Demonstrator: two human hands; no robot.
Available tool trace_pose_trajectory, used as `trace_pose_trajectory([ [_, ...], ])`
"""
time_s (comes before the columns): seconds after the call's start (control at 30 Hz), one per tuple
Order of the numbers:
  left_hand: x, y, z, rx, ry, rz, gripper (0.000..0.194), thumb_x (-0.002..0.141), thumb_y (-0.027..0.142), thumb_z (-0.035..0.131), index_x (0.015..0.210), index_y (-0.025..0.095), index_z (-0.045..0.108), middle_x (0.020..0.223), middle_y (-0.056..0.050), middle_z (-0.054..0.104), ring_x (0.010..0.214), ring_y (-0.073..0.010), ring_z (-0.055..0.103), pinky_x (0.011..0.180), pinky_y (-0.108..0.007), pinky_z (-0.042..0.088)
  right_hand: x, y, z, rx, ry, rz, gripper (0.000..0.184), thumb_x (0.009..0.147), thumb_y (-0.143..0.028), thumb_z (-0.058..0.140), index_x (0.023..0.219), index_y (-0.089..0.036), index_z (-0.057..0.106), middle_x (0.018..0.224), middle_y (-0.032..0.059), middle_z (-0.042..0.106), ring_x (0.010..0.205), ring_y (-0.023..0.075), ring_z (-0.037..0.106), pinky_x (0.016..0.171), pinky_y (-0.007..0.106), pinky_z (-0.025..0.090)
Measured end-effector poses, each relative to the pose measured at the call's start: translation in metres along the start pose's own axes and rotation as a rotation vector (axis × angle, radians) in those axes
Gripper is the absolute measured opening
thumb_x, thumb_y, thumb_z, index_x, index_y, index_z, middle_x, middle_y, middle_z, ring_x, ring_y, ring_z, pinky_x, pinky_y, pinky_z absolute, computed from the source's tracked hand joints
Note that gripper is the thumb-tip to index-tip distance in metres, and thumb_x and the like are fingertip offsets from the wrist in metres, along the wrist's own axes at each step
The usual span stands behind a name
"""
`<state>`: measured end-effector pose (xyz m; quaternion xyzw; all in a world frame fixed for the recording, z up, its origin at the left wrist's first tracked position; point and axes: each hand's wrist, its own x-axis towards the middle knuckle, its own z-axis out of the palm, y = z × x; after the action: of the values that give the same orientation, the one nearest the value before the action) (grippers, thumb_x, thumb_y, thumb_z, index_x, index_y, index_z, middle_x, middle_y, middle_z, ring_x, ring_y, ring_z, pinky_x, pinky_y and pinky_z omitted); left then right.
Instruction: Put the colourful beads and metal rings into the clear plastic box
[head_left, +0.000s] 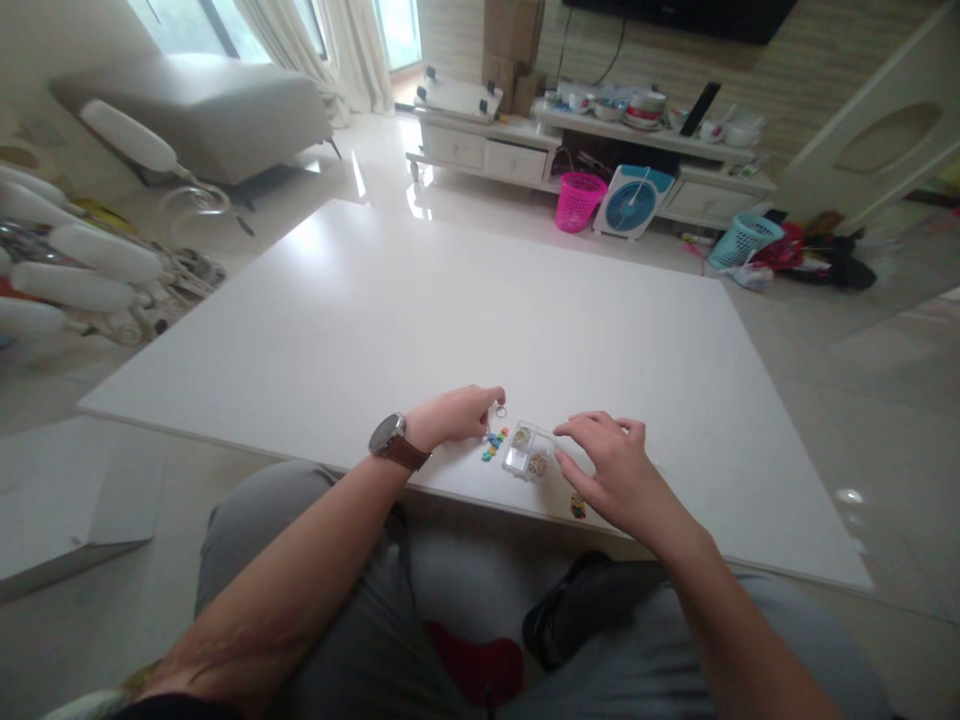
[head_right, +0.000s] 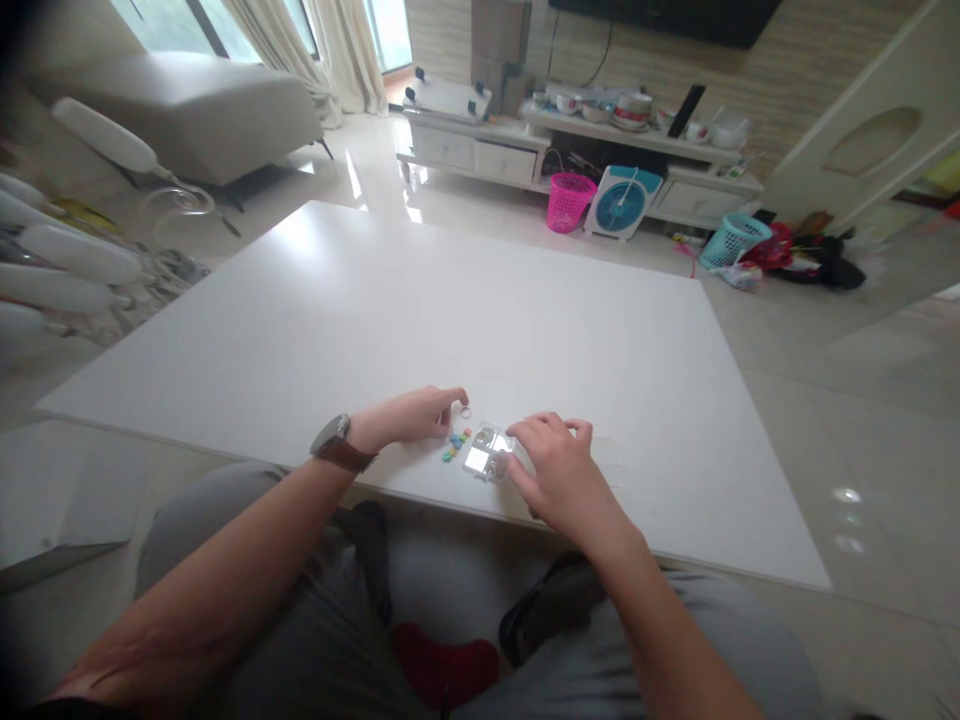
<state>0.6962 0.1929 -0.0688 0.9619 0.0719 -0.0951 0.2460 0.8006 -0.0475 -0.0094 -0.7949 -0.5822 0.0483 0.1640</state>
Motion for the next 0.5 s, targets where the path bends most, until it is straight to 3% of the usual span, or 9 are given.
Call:
trace_pose_trajectory([
  [0.27, 0.0006, -0.0071, 0.0021, 0.004, 0.046, 0.029, 0.044, 0.071, 0.012, 0.059, 0.115, 0.021, 0.061, 0.099, -0.004, 0.068, 0.086, -0.0175, 0.063, 0.075, -0.026, 0.047, -0.0032, 0.0009, -0.0003, 0.003, 0.009, -0.004, 0.015, 0.095, -0.027, 0.058, 0.109, -0.024, 0.062, 0.111, 0.0047, 0.072, 0.112, 0.0238, 0.058, 0.092, 0.042, 0.026],
  [0.5, 0.0018, -0.0049, 0.0057, -0.014, 0.012, 0.045, 0.045, 0.071, 0.007, 0.060, 0.113, 0.023, 0.062, 0.086, -0.001, 0.070, 0.079, -0.0167, 0.064, 0.068, -0.025, 0.045, -0.0011, -0.0005, -0.0011, -0.005, -0.005, -0.007, 0.015, 0.095, -0.027, 0.056, 0.108, -0.024, 0.063, 0.110, 0.0046, 0.072, 0.112, 0.0233, 0.059, 0.090, 0.042, 0.027],
])
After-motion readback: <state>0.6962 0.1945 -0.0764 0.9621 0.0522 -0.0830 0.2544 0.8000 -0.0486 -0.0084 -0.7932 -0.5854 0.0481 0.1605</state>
